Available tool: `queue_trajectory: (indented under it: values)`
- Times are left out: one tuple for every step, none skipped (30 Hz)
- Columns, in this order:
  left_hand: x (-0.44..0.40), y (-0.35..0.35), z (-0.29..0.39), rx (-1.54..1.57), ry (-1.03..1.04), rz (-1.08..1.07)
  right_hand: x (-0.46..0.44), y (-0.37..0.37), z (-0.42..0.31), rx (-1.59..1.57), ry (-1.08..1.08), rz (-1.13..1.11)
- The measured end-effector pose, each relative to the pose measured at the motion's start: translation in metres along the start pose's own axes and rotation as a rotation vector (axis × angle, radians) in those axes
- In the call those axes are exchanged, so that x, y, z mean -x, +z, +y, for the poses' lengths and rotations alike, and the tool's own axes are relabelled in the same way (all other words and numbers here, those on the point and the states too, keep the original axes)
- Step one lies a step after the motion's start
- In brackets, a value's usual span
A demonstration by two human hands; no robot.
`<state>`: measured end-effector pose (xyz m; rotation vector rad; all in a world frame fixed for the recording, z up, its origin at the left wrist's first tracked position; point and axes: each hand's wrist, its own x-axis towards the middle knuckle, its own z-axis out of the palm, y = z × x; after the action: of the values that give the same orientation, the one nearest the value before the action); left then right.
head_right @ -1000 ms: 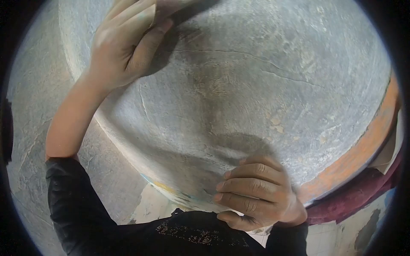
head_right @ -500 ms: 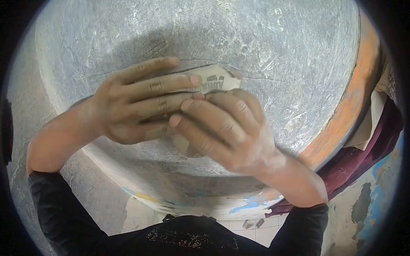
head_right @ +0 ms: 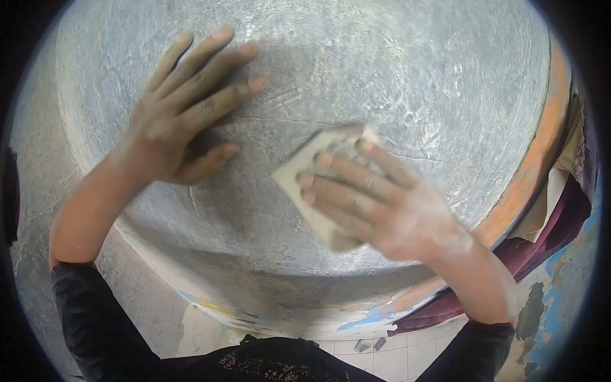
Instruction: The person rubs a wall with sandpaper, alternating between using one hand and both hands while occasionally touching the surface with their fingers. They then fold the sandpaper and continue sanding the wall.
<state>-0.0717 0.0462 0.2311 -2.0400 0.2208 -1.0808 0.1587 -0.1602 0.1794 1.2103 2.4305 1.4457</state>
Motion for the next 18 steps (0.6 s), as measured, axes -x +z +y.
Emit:
queue_trajectory:
  values:
    - [0.006, -0.001, 0.001, -0.002, 0.004, 0.003, -0.003, -0.004, 0.003, 0.004, 0.002, 0.001]
    - [0.013, -0.001, 0.002, 0.020, -0.006, -0.026, -0.006, -0.014, 0.011, 0.063, 0.137, 0.038]
    - [0.020, -0.001, 0.002, 0.044, -0.020, -0.055, -0.010, -0.025, 0.019, 0.120, 0.269, 0.073]
    - [0.028, 0.000, 0.002, 0.049, -0.025, -0.054, -0.014, -0.034, 0.026, 0.191, 0.382, 0.192]
    - [0.036, 0.001, 0.002, 0.053, -0.035, -0.059, -0.014, -0.026, 0.042, 0.382, 0.334, 0.344]
    - [0.043, 0.002, 0.002, 0.054, -0.044, -0.065, -0.022, -0.021, 0.030, 0.317, 0.326, 0.258]
    - [0.049, 0.002, 0.002, 0.053, -0.048, -0.067, -0.031, -0.017, 0.014, 0.255, 0.321, 0.176]
    - [0.055, 0.001, 0.001, 0.061, -0.053, -0.078, -0.034, -0.010, 0.004, 0.254, 0.320, 0.181]
    - [0.060, 0.001, -0.001, 0.068, -0.058, -0.087, -0.036, -0.001, -0.004, 0.176, 0.193, 0.183]
    - [0.065, -0.001, -0.002, 0.059, -0.059, -0.088, -0.039, 0.006, -0.009, 0.101, 0.065, 0.185]
    - [0.070, -0.004, -0.005, 0.051, -0.079, -0.100, -0.045, 0.010, -0.012, 0.026, -0.065, 0.187]
    - [0.076, -0.005, -0.007, 0.046, -0.101, -0.114, -0.065, -0.011, -0.002, 0.242, 0.068, 0.157]
    - [0.082, -0.006, -0.010, 0.045, -0.108, -0.118, -0.067, -0.026, 0.011, 0.065, 0.215, 0.062]
    - [0.089, -0.007, -0.013, 0.043, -0.140, -0.092, -0.072, -0.032, 0.017, 0.145, 0.303, 0.141]
    - [0.095, -0.007, -0.014, 0.038, -0.175, -0.064, -0.078, -0.036, 0.020, 0.227, 0.386, 0.222]
    - [0.101, -0.007, -0.014, 0.034, -0.185, -0.064, -0.092, -0.034, 0.012, 0.239, 0.325, 0.115]
    - [0.106, -0.007, -0.014, 0.022, -0.215, -0.048, -0.105, -0.032, 0.001, 0.254, 0.266, 0.010]
    - [0.111, -0.006, -0.013, 0.008, -0.246, -0.031, -0.106, -0.026, -0.004, 0.256, 0.257, 0.015]
